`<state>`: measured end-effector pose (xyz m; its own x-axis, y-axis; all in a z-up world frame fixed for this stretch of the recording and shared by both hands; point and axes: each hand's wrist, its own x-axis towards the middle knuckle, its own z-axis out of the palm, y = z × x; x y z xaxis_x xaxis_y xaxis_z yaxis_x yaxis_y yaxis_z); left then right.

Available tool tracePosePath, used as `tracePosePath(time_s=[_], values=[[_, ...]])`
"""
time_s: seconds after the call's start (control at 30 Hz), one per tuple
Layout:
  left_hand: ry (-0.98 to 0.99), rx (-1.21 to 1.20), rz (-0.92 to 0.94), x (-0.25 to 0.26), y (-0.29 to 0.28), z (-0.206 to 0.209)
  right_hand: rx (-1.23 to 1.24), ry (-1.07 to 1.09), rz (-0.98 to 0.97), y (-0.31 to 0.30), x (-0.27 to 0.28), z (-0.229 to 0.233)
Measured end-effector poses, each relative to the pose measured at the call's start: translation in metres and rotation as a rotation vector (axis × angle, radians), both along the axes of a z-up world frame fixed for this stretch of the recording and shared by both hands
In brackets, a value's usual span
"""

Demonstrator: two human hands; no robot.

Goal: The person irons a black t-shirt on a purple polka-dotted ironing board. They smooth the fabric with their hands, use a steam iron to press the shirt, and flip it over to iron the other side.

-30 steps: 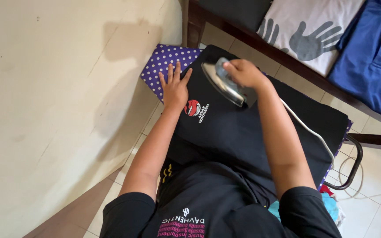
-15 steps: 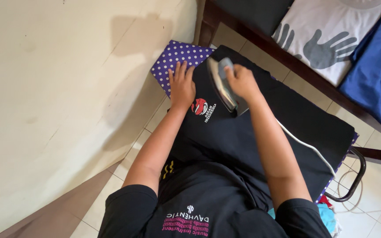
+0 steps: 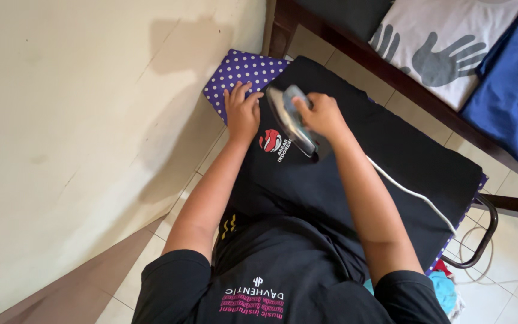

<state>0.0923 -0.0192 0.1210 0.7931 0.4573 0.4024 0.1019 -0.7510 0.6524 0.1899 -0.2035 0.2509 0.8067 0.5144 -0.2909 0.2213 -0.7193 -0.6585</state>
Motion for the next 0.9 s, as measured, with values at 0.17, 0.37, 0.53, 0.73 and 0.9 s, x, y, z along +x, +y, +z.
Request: tracePosePath(time_s=[0.17, 0.37, 0.53, 0.73, 0.9], values=[[0.012, 0.051, -0.083, -0.002, 0.020, 0.000, -0.007, -0.137, 0.213, -0.003, -0.011, -0.002], [0.012, 0.076, -0.125, -0.002, 0.027, 0.009, 0.006, -0.112, 0.137, 0.001, -0.030, -0.004], [0.027, 0.055, -0.138, -0.003, 0.029, 0.016, -0.028, -0.036, 0.351, -0.001, -0.058, 0.010], [0.047, 0.034, -0.141, -0.002, 0.031, 0.015, -0.073, -0.070, 0.193, 0.008, -0.068, 0.015], [0.039, 0.043, -0.147, 0.000, 0.032, 0.015, 0.030, -0.059, 0.377, 0.008, -0.083, 0.016]])
